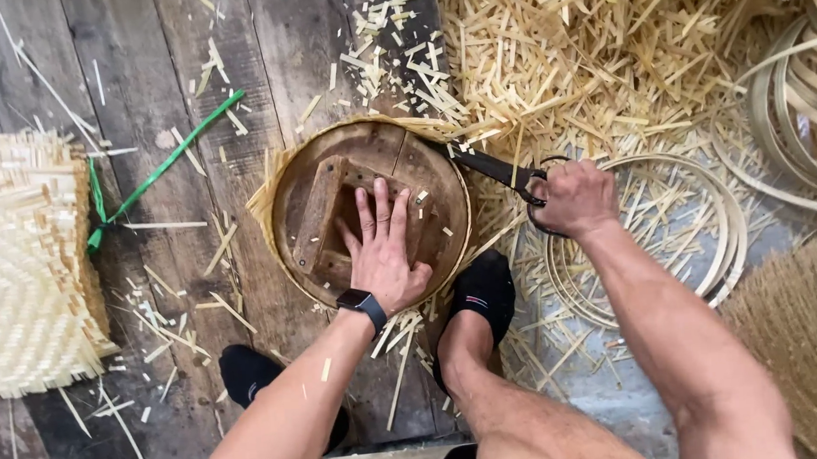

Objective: The person repeatedly places a circular bamboo frame onto a woven mat, presses it into a wooden mold, and trims the excess mat material around the frame using shears. The person then removes the trimmed base and repeats the process with new mats.

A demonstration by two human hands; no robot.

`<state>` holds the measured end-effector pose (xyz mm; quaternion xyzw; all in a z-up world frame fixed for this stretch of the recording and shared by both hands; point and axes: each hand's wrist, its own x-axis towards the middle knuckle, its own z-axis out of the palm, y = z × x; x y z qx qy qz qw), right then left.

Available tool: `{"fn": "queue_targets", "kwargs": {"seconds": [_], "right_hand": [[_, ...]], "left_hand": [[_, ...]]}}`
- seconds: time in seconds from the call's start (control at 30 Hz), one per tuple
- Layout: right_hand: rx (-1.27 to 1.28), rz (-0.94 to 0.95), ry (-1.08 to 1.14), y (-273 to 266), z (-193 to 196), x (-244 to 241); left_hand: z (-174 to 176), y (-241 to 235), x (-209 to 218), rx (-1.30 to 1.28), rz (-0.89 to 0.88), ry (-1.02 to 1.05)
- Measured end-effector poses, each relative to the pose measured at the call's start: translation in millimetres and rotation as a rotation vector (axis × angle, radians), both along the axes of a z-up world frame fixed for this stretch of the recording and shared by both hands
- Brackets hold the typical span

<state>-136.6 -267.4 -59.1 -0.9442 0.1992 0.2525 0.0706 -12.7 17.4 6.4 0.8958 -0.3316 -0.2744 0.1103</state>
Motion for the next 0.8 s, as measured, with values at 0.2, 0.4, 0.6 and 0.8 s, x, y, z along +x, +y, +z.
{"fn": "queue_targets", "kwargs": {"seconds": [0.2, 0.4, 0.6, 0.8], "right_hand": [[-0.108, 0.013, -0.135, 30.0, 1.2, 51.5], [0.056, -0.060, 0.110, 8.5, 11.5, 10.3], [-0.130, 0.032, -0.207, 17.2, -16.8, 24.2], [-0.198, 0.080, -0.504, 9.4, -14.6, 29.8]], "left_hand": [[11.2, -3.5, 6.7, -0.005, -0.011, 0.059], [13.6, 18.1, 15.9, -0.068, -0.177, 0.097], [14.1, 16.1, 22.6, -0.121, -0.220, 0.124], [16.0, 18.3, 34.6, 0.031, -0.320, 0.123]]}}
